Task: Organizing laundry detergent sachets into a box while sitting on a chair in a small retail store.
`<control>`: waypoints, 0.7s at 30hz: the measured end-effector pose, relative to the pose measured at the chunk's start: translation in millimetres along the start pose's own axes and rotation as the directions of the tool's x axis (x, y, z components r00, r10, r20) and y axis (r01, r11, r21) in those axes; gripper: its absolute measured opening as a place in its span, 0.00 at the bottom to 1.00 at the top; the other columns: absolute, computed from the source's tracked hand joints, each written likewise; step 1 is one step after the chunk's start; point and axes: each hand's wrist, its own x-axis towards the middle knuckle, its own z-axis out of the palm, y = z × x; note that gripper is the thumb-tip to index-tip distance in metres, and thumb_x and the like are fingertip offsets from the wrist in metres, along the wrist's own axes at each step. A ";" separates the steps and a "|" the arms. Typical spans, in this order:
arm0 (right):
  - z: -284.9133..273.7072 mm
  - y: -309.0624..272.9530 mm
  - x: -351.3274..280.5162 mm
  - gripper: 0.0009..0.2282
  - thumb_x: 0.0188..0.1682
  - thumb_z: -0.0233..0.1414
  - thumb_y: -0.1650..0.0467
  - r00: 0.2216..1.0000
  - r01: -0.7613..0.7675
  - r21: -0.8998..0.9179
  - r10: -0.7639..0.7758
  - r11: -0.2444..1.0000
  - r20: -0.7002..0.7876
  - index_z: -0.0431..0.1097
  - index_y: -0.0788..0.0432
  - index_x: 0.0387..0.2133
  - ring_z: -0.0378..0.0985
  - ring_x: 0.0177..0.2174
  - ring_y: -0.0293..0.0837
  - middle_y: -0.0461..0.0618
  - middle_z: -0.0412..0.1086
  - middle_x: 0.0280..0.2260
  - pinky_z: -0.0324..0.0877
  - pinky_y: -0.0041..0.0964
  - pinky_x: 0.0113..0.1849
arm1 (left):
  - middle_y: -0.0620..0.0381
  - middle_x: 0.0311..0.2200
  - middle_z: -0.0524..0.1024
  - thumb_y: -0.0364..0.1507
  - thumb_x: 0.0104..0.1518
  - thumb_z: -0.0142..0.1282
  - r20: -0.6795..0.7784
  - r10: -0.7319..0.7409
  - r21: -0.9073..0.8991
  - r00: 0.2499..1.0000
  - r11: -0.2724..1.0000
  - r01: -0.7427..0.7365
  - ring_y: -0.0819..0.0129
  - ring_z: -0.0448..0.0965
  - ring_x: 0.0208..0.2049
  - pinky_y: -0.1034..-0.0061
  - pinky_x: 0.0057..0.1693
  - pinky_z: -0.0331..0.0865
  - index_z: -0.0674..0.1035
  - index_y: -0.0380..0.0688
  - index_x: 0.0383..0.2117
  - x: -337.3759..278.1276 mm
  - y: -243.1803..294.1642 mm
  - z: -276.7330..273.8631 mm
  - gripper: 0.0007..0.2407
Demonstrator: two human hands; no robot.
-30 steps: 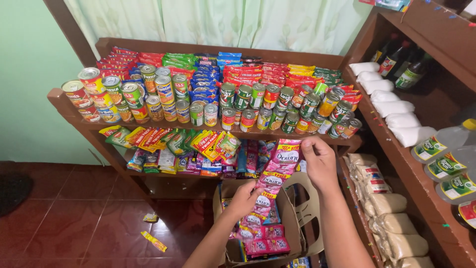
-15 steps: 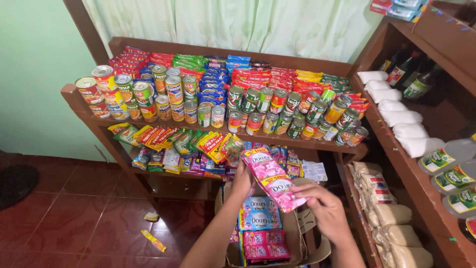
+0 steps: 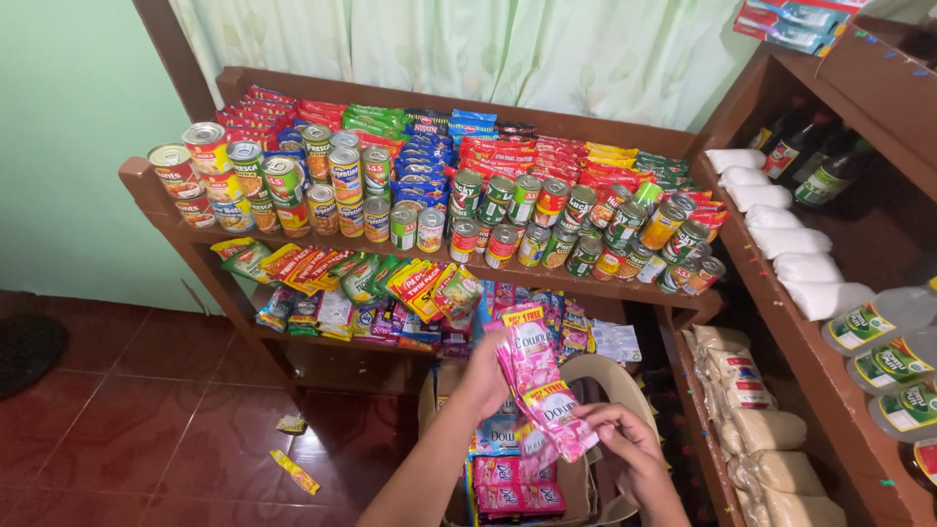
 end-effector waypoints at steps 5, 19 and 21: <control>-33.5 45.7 3.7 0.11 0.56 0.51 0.72 0.992 -0.105 0.045 0.108 0.993 -0.063 0.70 0.70 0.45 0.73 0.44 0.50 0.65 0.71 0.44 0.65 0.41 0.47 | 0.54 0.47 0.79 0.30 0.62 0.56 -0.099 0.170 0.294 0.980 0.946 -0.135 0.68 0.81 0.47 0.66 0.54 0.76 0.71 0.40 0.55 0.7 -23.8 -0.8 0.16; 16.4 34.8 72.1 0.16 0.57 0.54 0.68 0.963 0.180 -0.286 -0.228 0.941 -0.142 0.69 0.67 0.54 0.72 0.51 0.44 0.57 0.71 0.51 0.67 0.41 0.53 | 0.51 0.47 0.74 0.28 0.64 0.54 0.349 0.270 0.765 0.897 0.471 -0.439 0.63 0.76 0.51 0.68 0.58 0.69 0.72 0.39 0.56 -47.1 -11.4 32.8 0.15; 23.4 34.3 70.8 0.16 0.58 0.55 0.68 0.971 0.191 -0.135 -0.208 0.972 -0.122 0.69 0.68 0.54 0.73 0.50 0.46 0.58 0.72 0.50 0.68 0.42 0.53 | 0.50 0.47 0.74 0.28 0.64 0.54 0.367 0.259 0.776 0.893 0.445 -0.448 0.62 0.77 0.51 0.68 0.58 0.69 0.73 0.39 0.56 -46.1 -6.6 30.5 0.15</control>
